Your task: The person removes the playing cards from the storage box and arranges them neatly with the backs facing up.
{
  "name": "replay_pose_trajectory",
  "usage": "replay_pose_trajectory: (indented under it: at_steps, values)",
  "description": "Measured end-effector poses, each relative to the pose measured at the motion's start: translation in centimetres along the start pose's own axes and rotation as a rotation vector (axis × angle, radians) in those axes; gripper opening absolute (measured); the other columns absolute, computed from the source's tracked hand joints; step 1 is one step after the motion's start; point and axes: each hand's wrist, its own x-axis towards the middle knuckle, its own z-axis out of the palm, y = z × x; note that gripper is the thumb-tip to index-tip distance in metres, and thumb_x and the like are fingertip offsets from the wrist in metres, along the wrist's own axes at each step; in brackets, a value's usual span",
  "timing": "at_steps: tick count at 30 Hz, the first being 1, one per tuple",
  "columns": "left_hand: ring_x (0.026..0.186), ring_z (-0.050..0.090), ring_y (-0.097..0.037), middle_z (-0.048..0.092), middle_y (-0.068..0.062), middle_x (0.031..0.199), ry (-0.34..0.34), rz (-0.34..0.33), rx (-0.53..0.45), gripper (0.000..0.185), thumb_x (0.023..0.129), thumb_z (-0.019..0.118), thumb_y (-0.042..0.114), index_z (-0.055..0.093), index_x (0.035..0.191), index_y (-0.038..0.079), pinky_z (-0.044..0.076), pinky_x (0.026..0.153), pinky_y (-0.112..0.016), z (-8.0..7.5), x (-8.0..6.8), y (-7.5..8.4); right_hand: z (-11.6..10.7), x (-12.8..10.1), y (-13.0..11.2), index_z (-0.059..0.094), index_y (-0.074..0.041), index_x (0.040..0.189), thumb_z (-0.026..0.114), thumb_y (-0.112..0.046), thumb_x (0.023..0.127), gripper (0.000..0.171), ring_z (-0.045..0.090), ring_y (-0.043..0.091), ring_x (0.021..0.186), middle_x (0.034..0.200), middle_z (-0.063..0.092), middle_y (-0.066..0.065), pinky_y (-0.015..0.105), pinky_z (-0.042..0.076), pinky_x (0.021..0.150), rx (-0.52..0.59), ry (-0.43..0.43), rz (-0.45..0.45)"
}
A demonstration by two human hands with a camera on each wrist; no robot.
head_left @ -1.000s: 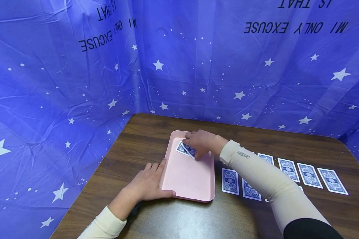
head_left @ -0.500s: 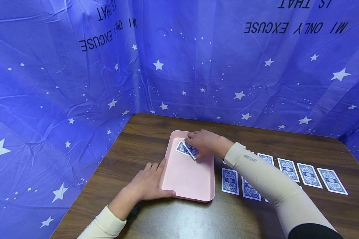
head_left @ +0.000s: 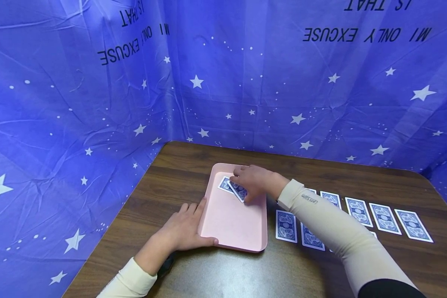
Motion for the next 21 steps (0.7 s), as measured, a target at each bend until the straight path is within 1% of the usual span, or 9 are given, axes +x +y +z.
replay_pose_trajectory:
  at_steps: [6, 11, 15, 21]
  values:
    - [0.117, 0.048, -0.036, 0.053, -0.02, 0.135, 0.002, 0.0, 0.012, 0.129, 0.068, 0.058, 0.087, 0.022, 0.157, 0.001, 0.05, 0.086, -0.048, -0.01, 0.02, -0.01, 0.08, 0.06, -0.25, 0.053, -0.017, 0.142, 0.079, -0.049, 0.072, 0.082, 0.051, 0.022, 0.114, 0.122, 0.054, 0.004, 0.04, 0.04, 0.105, 0.0, -0.009, 0.01]
    - [0.117, 0.048, -0.036, 0.053, -0.02, 0.135, 0.008, 0.0, 0.012, 0.129, 0.068, 0.057, 0.088, 0.022, 0.157, 0.001, 0.05, 0.085, -0.048, 0.0, -0.04, -0.06, -0.08, 0.18, -0.37, 0.051, -0.02, 0.146, 0.079, -0.05, 0.072, 0.084, 0.05, 0.022, 0.117, 0.128, 0.054, 0.002, 0.038, 0.041, 0.104, 0.002, -0.043, 0.017]
    - [0.117, 0.048, -0.036, 0.052, -0.02, 0.135, 0.006, -0.001, 0.007, 0.128, 0.068, 0.057, 0.087, 0.022, 0.157, 0.001, 0.05, 0.086, -0.049, 0.07, -0.09, -0.09, -0.11, 0.42, -0.37, 0.051, -0.022, 0.146, 0.078, -0.049, 0.072, 0.084, 0.051, 0.022, 0.116, 0.131, 0.055, 0.001, 0.037, 0.042, 0.102, 0.006, -0.058, 0.007]
    - [0.116, 0.049, -0.036, 0.053, -0.02, 0.135, 0.014, 0.002, 0.011, 0.128, 0.068, 0.058, 0.087, 0.022, 0.157, 0.001, 0.05, 0.085, -0.048, 0.12, -0.11, -0.1, 0.05, 0.58, -0.15, 0.05, -0.022, 0.148, 0.079, -0.047, 0.071, 0.086, 0.05, 0.022, 0.119, 0.136, 0.053, 0.002, 0.036, 0.041, 0.103, 0.041, -0.08, -0.004]
